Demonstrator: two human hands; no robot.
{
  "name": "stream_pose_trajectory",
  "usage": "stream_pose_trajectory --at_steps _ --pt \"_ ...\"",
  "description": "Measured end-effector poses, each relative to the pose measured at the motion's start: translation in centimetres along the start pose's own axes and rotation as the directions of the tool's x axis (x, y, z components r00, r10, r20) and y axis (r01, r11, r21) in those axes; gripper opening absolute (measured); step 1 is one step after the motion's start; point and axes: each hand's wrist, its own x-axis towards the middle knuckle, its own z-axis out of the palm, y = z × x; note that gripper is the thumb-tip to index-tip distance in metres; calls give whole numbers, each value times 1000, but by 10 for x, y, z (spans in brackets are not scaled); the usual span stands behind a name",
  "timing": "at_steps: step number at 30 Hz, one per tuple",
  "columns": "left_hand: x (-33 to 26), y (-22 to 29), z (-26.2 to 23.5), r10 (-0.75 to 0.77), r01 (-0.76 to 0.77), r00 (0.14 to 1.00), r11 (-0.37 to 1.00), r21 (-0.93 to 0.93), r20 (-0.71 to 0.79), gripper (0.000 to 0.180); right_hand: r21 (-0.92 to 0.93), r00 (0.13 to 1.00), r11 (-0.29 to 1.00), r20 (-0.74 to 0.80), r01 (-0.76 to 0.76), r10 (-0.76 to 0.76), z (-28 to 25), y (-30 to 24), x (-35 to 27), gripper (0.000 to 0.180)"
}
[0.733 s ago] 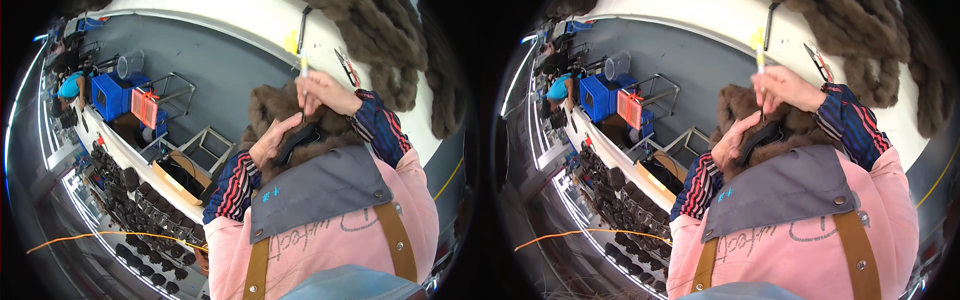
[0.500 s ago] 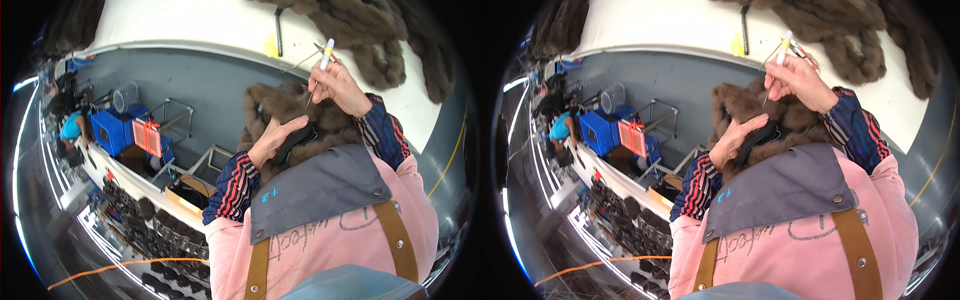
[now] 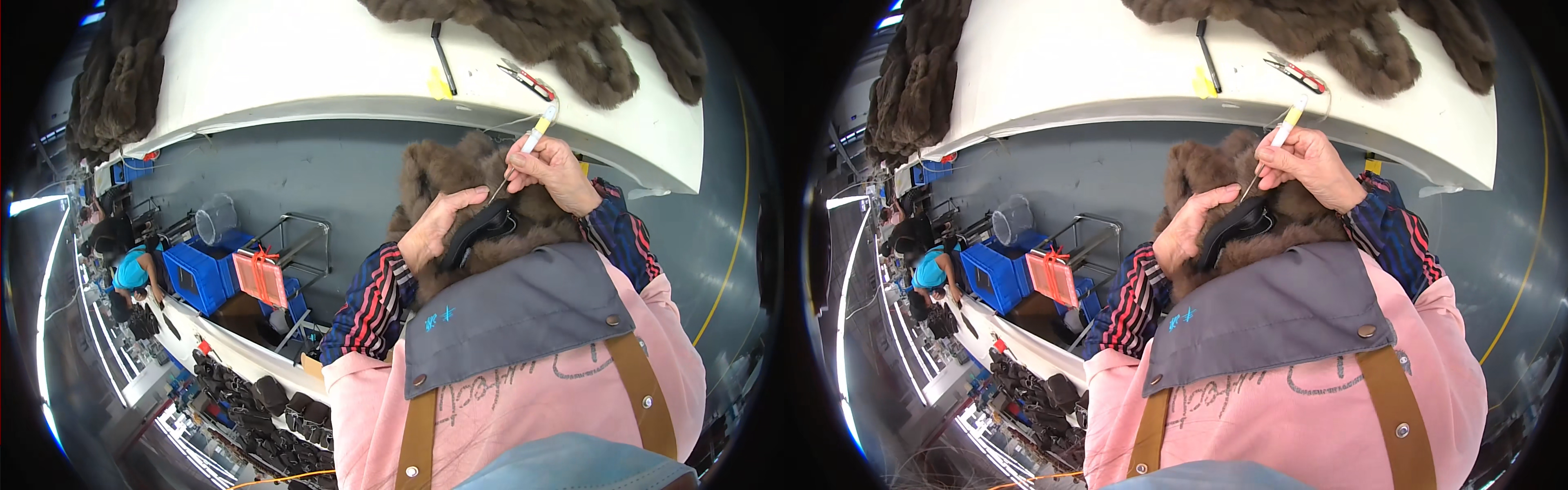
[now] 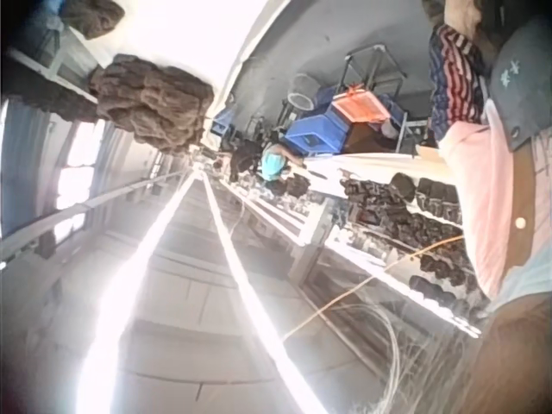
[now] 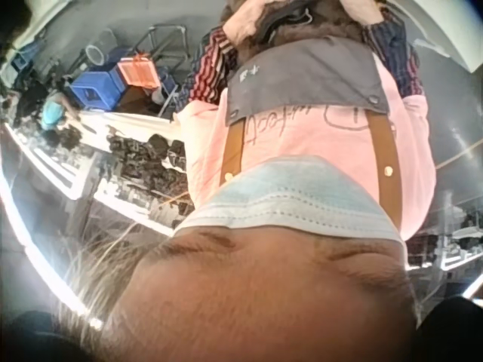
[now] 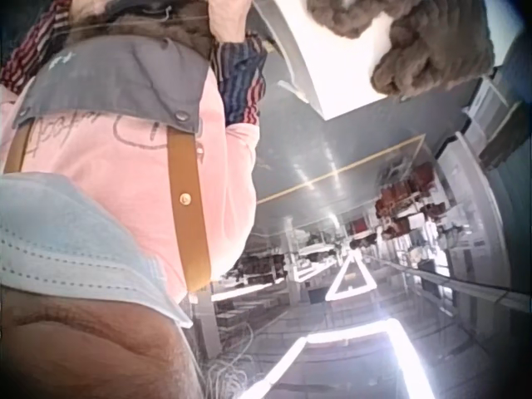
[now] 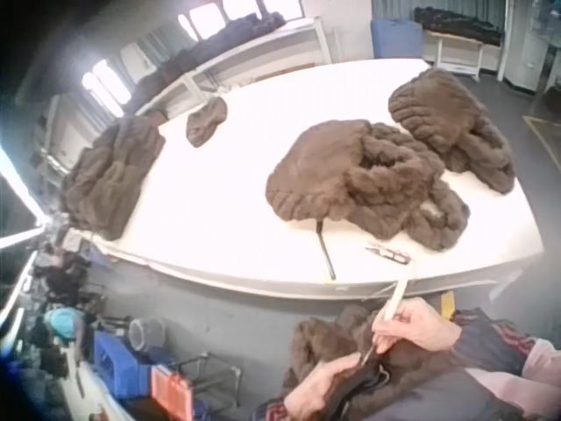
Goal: The person sews a brown fur piece onto a black shoe using a needle and thread. They repeatedly insert the needle through the fur and shoe, pull the thread, and adjust the fur alignment. The person also uses a small knife to trim or adjust the fur and a pen-like tool to mark or guide the stitching.
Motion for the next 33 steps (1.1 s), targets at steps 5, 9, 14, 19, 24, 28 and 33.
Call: stream_pose_trajectory --at_steps 5,9,14,19,24,28,33 --pt "20 -53 -50 28 -38 986 998 55 165 110 22 999 1000 -51 6 -5 8 9 -4 19" --pt "17 -46 -48 405 -439 870 896 69 283 84 82 997 996 -64 40 -35 6 11 -5 18" --pt "2 -4 -8 43 -36 999 977 -208 31 29 81 997 996 -65 38 -33 5 5 -3 14" --pt "7 -4 -6 181 -167 981 970 -179 70 27 44 997 999 -67 27 -24 0 5 2 13" --pt "1 25 2 -106 104 994 990 100 16 112 62 997 998 -75 0 5 -2 7 7 13" --pt "1 21 -3 -62 58 997 995 77 47 111 81 998 997 -56 -10 14 -1 7 11 13" --pt "1 27 -6 -134 133 991 990 34 8 111 83 999 996 -38 -17 20 0 9 17 13"
